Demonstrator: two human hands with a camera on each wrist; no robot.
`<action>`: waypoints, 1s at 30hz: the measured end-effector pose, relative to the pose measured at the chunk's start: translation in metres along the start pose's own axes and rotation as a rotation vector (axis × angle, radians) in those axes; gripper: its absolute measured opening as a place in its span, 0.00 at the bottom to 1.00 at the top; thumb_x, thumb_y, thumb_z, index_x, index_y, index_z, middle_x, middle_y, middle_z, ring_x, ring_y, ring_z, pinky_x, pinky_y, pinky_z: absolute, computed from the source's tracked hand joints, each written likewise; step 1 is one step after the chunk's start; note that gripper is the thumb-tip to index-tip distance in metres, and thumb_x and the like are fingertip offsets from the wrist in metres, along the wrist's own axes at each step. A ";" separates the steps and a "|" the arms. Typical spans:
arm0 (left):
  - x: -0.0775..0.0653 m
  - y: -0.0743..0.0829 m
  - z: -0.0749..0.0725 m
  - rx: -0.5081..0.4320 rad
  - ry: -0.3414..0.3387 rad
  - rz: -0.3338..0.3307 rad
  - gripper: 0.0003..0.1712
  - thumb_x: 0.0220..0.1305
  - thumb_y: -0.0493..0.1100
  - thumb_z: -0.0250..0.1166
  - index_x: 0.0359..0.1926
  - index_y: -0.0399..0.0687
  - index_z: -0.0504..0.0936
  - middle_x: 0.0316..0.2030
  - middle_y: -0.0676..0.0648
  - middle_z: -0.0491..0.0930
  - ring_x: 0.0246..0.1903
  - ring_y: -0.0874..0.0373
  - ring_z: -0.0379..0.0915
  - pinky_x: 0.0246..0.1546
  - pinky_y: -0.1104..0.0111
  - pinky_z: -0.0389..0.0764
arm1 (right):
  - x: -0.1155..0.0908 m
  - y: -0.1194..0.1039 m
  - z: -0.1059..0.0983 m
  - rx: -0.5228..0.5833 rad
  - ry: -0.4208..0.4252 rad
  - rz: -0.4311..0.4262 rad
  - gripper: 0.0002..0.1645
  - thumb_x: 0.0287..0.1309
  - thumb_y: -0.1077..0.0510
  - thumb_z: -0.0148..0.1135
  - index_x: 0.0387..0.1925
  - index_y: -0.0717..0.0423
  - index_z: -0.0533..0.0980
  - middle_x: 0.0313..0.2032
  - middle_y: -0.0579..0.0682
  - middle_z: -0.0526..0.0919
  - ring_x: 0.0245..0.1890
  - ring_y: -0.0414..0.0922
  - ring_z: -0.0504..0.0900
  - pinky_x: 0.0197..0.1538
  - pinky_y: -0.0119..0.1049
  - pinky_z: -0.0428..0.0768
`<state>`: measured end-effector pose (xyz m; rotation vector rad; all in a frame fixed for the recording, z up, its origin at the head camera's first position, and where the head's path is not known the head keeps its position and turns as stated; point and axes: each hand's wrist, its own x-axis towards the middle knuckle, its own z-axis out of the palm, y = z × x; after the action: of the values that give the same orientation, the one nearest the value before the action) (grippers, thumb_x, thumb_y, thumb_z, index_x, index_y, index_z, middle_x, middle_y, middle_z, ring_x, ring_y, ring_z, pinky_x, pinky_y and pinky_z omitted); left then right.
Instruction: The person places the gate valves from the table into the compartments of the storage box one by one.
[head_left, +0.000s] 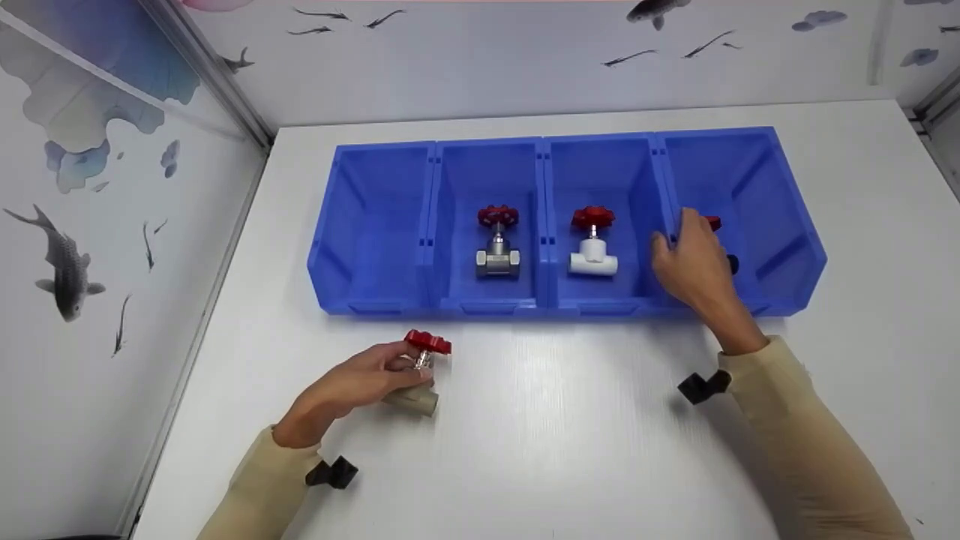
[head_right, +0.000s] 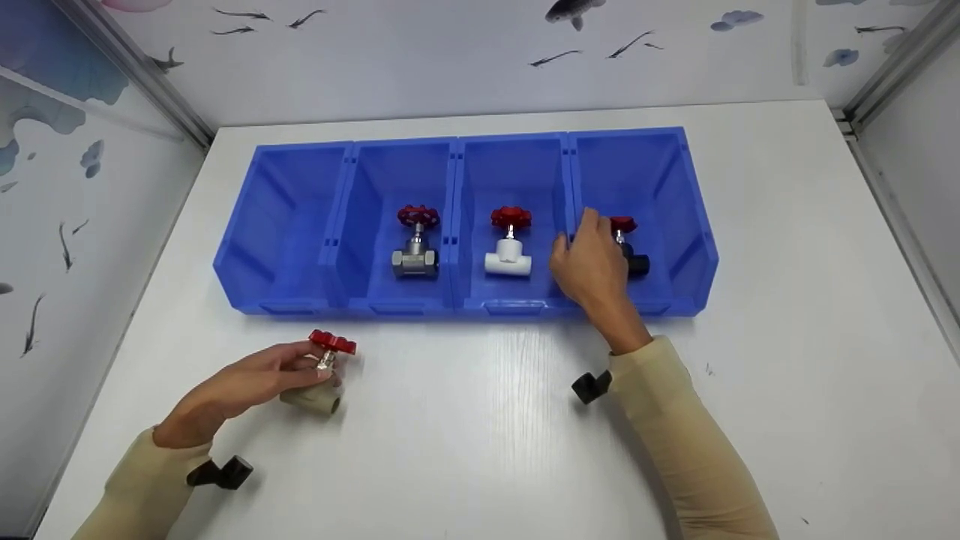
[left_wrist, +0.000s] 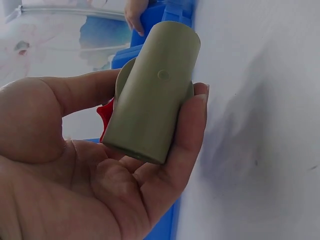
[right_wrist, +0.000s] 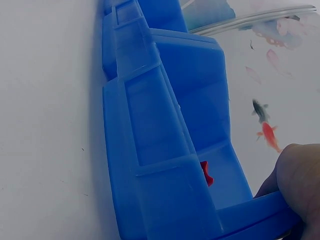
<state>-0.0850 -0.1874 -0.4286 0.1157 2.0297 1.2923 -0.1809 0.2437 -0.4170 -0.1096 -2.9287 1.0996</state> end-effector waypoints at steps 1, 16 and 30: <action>0.000 0.000 0.000 -0.005 -0.002 0.002 0.19 0.67 0.51 0.64 0.48 0.41 0.77 0.37 0.50 0.82 0.37 0.57 0.72 0.41 0.64 0.67 | 0.000 0.000 0.000 0.001 -0.004 0.004 0.35 0.72 0.49 0.44 0.68 0.72 0.57 0.57 0.71 0.69 0.55 0.69 0.72 0.54 0.66 0.69; -0.004 0.004 -0.004 0.009 0.012 0.014 0.22 0.67 0.53 0.64 0.53 0.41 0.77 0.41 0.47 0.83 0.39 0.55 0.77 0.44 0.63 0.71 | 0.000 0.000 0.000 -0.002 0.015 -0.010 0.33 0.71 0.51 0.45 0.64 0.74 0.59 0.55 0.72 0.71 0.53 0.68 0.74 0.53 0.66 0.71; -0.007 0.010 -0.009 -0.008 0.033 0.046 0.25 0.70 0.50 0.62 0.59 0.37 0.73 0.45 0.46 0.82 0.41 0.55 0.75 0.43 0.64 0.71 | 0.000 0.000 0.000 -0.005 0.013 -0.018 0.33 0.72 0.51 0.45 0.65 0.74 0.59 0.55 0.72 0.71 0.53 0.68 0.74 0.52 0.66 0.71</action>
<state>-0.0885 -0.1924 -0.4150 0.1393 2.0602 1.3386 -0.1813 0.2438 -0.4176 -0.0903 -2.9149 1.0851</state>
